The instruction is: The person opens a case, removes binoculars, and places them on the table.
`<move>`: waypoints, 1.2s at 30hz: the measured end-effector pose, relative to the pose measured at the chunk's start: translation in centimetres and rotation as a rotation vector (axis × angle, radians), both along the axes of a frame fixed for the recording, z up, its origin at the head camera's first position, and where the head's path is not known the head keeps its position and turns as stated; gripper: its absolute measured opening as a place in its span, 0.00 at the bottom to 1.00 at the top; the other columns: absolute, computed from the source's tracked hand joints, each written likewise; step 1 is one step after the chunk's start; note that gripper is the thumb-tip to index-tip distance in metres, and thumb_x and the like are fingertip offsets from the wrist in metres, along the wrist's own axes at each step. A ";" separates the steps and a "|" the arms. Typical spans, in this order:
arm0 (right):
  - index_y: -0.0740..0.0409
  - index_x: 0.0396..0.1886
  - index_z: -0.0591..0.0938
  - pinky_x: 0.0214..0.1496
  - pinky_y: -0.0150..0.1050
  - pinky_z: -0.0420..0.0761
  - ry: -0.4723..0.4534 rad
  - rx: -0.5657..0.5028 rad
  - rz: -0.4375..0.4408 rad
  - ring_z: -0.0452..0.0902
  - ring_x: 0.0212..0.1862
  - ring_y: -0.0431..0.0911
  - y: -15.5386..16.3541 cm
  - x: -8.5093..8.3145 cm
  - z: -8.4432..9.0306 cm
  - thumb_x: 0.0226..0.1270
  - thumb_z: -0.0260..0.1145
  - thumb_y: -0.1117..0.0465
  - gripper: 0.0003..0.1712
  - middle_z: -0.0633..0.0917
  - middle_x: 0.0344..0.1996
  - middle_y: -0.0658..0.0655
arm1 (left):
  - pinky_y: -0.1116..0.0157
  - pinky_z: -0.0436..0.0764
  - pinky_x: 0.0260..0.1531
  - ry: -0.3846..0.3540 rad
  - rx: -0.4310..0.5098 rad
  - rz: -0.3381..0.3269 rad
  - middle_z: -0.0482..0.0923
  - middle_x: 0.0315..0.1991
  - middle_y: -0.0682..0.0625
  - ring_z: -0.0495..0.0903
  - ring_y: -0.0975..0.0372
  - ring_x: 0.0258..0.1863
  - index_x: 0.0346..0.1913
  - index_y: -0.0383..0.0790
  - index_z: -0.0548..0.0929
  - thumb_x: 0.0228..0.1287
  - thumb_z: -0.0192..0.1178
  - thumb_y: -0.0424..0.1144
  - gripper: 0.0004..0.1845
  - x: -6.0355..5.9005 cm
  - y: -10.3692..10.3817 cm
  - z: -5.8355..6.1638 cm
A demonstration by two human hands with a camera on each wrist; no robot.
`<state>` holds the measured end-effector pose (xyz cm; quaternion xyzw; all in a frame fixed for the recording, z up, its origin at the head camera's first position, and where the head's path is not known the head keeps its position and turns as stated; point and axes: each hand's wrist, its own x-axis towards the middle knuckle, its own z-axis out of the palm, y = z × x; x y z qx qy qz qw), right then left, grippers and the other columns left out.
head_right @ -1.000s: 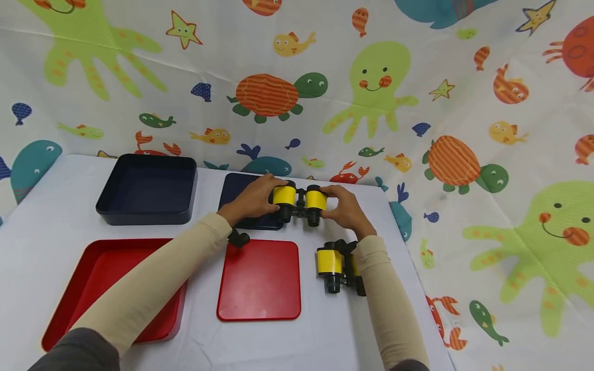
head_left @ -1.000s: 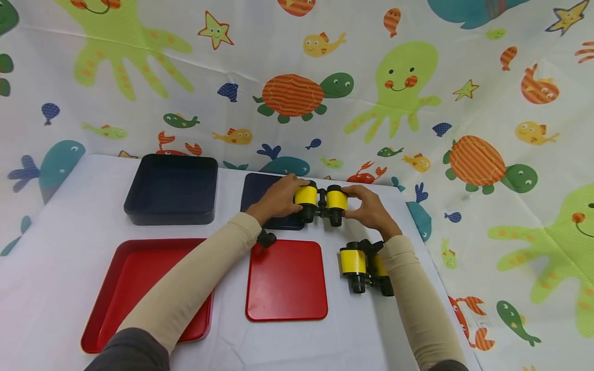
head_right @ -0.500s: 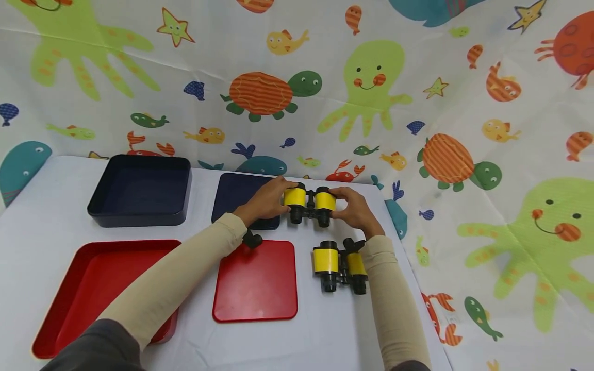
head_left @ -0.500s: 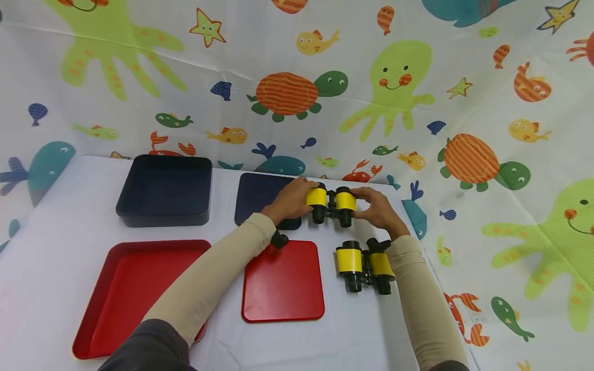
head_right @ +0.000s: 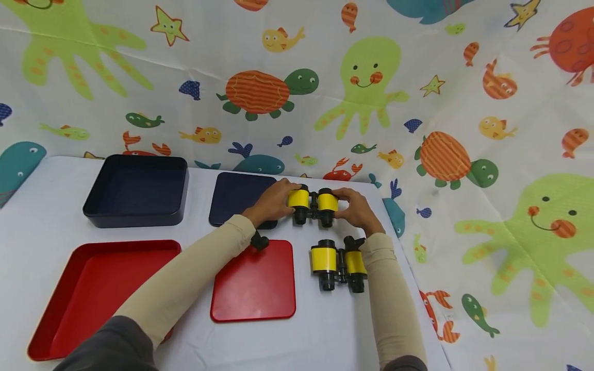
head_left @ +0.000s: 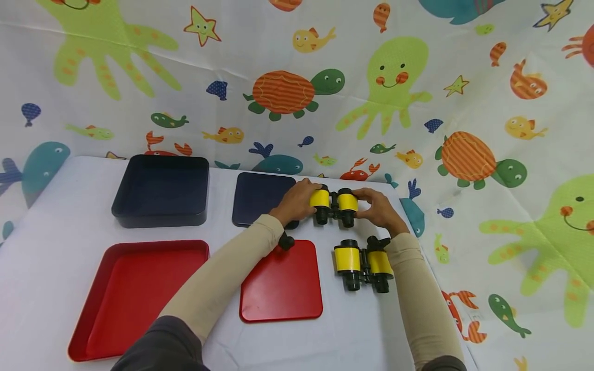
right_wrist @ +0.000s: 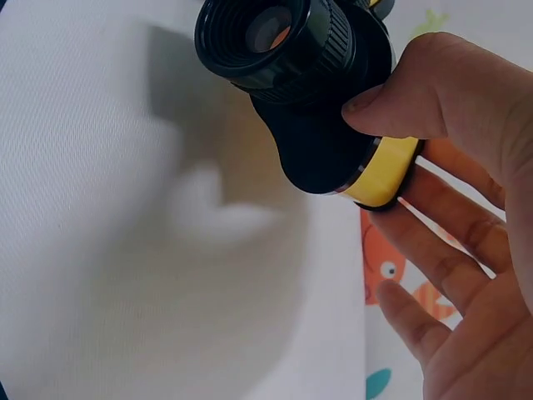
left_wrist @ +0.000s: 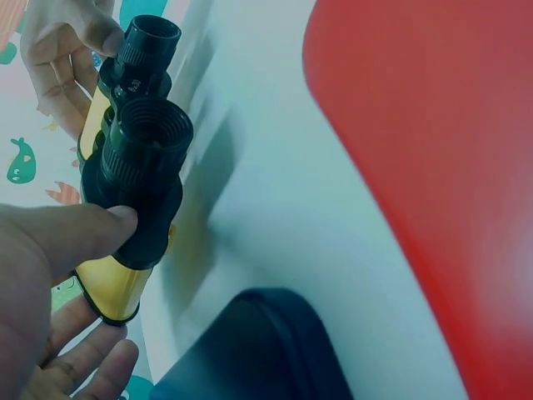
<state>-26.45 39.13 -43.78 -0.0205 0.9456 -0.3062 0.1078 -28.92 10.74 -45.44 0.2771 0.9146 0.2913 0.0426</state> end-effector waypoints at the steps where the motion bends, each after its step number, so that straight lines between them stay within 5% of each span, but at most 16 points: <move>1: 0.53 0.78 0.73 0.80 0.69 0.64 -0.002 -0.002 -0.001 0.64 0.80 0.65 0.1 0.0 -0.1 0.68 0.75 0.66 0.40 0.74 0.77 0.62 | 0.55 0.76 0.73 -0.002 -0.002 0.001 0.75 0.69 0.42 0.77 0.51 0.66 0.78 0.43 0.73 0.68 0.74 0.40 0.37 0.0 0.1 -0.1; 24: 0.53 0.77 0.73 0.81 0.67 0.63 -0.014 -0.014 -0.028 0.63 0.81 0.65 0.5 -0.2 -0.6 0.67 0.74 0.69 0.39 0.74 0.77 0.62 | 0.55 0.77 0.71 0.034 -0.036 0.041 0.77 0.68 0.44 0.76 0.52 0.65 0.78 0.46 0.73 0.68 0.74 0.42 0.37 0.0 1.3 -0.9; 32: 0.47 0.81 0.69 0.80 0.67 0.66 -0.035 0.111 -0.075 0.61 0.81 0.65 -0.9 0.1 0.0 0.68 0.75 0.66 0.44 0.68 0.81 0.62 | 0.53 0.75 0.73 0.080 -0.153 -0.003 0.75 0.73 0.44 0.74 0.50 0.69 0.81 0.44 0.68 0.71 0.71 0.49 0.40 0.2 0.7 -0.1; 36: 0.45 0.84 0.65 0.80 0.69 0.64 0.026 0.157 -0.036 0.57 0.82 0.66 -1.8 0.5 0.6 0.67 0.74 0.63 0.48 0.63 0.83 0.63 | 0.51 0.73 0.75 0.125 -0.202 -0.034 0.72 0.77 0.42 0.71 0.48 0.74 0.82 0.42 0.66 0.73 0.68 0.52 0.41 0.5 -0.7 0.7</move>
